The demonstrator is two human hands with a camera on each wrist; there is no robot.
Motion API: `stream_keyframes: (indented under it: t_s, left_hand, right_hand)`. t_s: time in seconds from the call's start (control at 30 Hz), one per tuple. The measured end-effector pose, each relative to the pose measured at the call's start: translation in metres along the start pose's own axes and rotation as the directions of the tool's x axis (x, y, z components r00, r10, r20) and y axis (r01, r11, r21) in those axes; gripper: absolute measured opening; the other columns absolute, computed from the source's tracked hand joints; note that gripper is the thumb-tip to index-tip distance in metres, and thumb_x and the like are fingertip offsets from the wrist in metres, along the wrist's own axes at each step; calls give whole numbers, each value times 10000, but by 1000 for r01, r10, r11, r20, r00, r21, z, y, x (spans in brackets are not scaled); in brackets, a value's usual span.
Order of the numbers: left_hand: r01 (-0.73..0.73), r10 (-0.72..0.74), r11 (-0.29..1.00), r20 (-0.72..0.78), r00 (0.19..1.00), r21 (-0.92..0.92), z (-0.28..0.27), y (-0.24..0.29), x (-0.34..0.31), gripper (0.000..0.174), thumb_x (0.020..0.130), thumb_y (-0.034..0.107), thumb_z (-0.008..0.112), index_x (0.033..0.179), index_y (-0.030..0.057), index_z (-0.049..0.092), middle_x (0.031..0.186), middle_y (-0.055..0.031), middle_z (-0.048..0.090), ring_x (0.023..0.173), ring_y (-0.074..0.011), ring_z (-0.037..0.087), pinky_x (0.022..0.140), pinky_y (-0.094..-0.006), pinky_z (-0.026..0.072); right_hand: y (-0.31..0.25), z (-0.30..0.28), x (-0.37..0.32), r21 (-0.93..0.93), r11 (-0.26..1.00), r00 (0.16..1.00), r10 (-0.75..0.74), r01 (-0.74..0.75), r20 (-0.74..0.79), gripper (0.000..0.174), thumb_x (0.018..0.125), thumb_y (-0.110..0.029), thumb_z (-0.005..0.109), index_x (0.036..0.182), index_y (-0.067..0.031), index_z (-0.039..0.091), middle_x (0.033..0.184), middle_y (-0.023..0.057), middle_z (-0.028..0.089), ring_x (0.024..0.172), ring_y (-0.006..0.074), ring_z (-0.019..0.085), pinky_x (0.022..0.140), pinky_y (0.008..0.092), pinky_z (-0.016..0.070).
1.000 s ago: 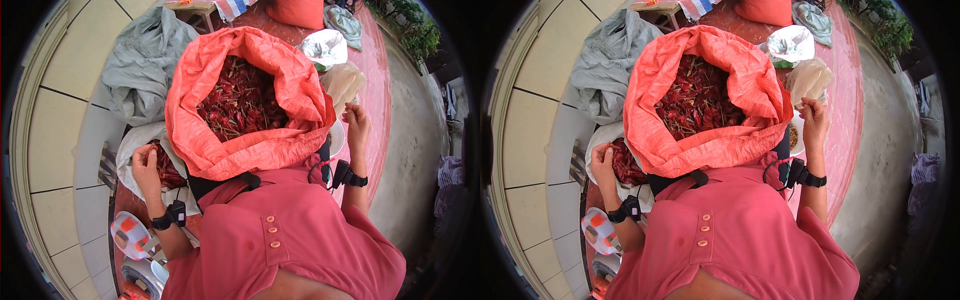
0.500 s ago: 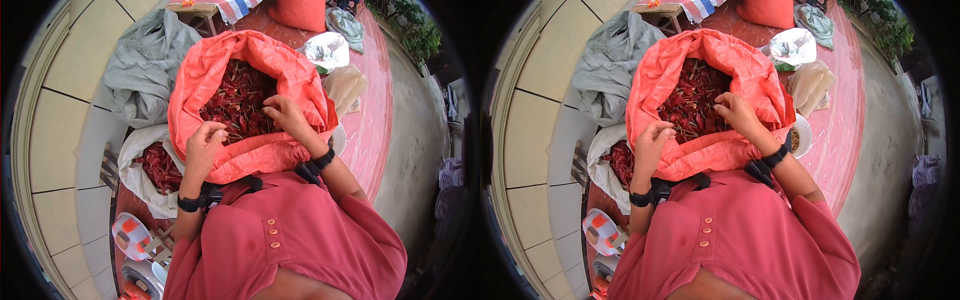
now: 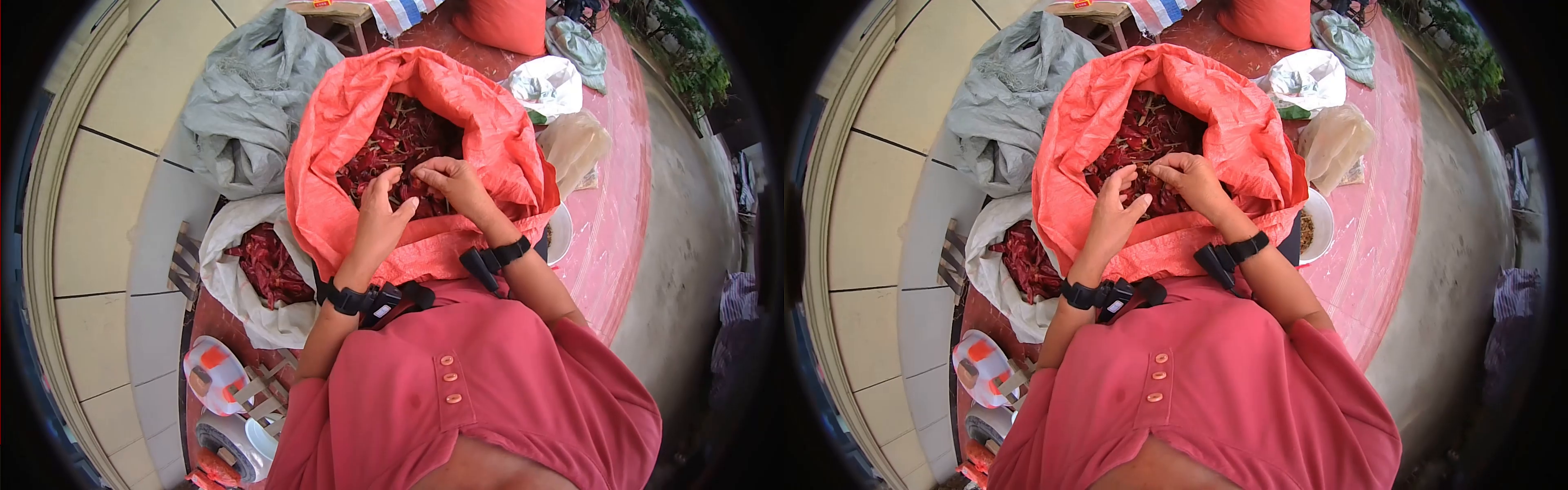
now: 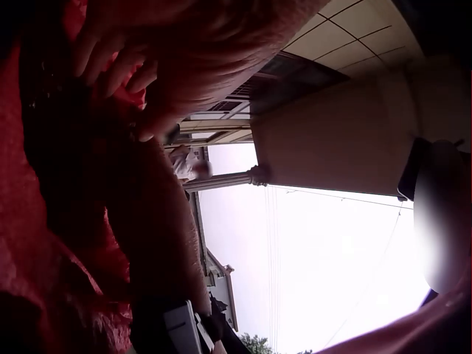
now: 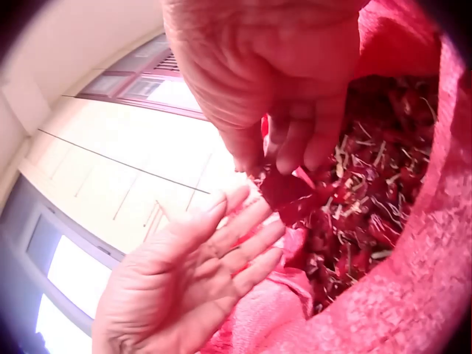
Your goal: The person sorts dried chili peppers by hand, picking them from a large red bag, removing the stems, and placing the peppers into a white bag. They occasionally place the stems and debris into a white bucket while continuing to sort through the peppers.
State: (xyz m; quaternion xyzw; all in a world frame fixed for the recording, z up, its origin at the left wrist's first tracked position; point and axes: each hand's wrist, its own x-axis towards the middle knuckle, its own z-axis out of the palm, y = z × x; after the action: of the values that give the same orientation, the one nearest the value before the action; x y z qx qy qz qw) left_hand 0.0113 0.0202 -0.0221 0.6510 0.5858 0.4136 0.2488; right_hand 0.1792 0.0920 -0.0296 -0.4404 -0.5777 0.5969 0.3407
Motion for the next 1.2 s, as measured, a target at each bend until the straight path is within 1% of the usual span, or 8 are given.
stream_keyframes:
  t_s: [0.17, 0.27, 0.4, 0.6, 0.7, 0.8, 0.97, 1.2]
  left_hand:
    - [91, -75, 944, 63, 995, -317, 7, 21, 6, 444, 891, 138, 635, 1284, 11, 471, 1004, -168, 651, 936, -266, 639, 810, -382, 501]
    - [234, -160, 919, 242, 957, -318, -1, 34, 7, 400, 959, 190, 557, 1287, -10, 444, 996, -134, 661, 887, -183, 658, 752, -281, 520]
    - [256, -180, 931, 283, 942, -260, -10, 40, 3, 316, 972, 183, 534, 1227, 2, 488, 863, -111, 652, 716, -166, 636, 655, -291, 509]
    - [99, -85, 948, 59, 995, -302, -2, 45, 1, 236, 951, 141, 553, 1149, 14, 533, 775, -127, 632, 625, -183, 605, 594, -317, 488]
    - [215, -173, 939, 170, 970, -270, -13, 51, 2, 250, 952, 146, 552, 1168, 23, 534, 740, -107, 621, 604, -169, 576, 564, -298, 468]
    - [211, -144, 941, 251, 957, -266, -21, 58, 0, 246, 953, 146, 551, 1171, 32, 542, 717, -74, 603, 586, -135, 544, 542, -269, 448]
    - [236, -109, 897, 331, 937, -374, -25, 58, -5, 223, 986, 154, 506, 1172, 36, 537, 760, -6, 582, 645, -60, 500, 585, -198, 427]
    - [168, 64, 728, 309, 949, -665, -33, 60, -6, 213, 977, 134, 530, 1168, 43, 502, 951, -63, 630, 805, -88, 566, 713, -224, 461]
  right_hand:
    - [-38, 4, -29, 29, 959, 959, -283, 283, -25, 100, 867, -91, 665, 920, -12, 697, 874, 57, 657, 768, 123, 610, 691, 255, 496]
    - [-47, 7, -33, -99, 896, 896, -439, 432, -63, 94, 851, -83, 675, 915, -19, 698, 865, 70, 655, 788, 153, 627, 701, 270, 504]
    - [-66, 9, -41, -371, 795, 846, -532, 480, -47, 90, 839, -67, 674, 915, -27, 698, 856, 83, 662, 794, 185, 639, 700, 292, 514]
    - [-68, 16, -44, -226, 860, 876, -480, 458, -48, 73, 871, -76, 645, 905, -23, 683, 844, 60, 668, 734, 146, 632, 662, 264, 516]
    - [-74, 19, -49, 26, 976, 976, -215, 216, -12, 83, 916, -103, 616, 934, -26, 641, 813, 35, 652, 693, 99, 615, 635, 238, 508]
    - [-62, 17, -41, 379, 895, 967, -256, 237, -2, 117, 960, -163, 579, 951, -48, 595, 774, 7, 615, 659, 58, 580, 613, 208, 482]
    - [-75, 3, -43, 338, 926, 985, -145, 167, -90, 160, 985, -224, 540, 959, -72, 583, 798, 1, 609, 649, 47, 559, 604, 178, 442]
    - [-87, -7, -59, 338, 899, 958, -234, 278, -165, 173, 991, -208, 525, 997, -49, 592, 851, 13, 628, 649, 45, 561, 580, 177, 446]
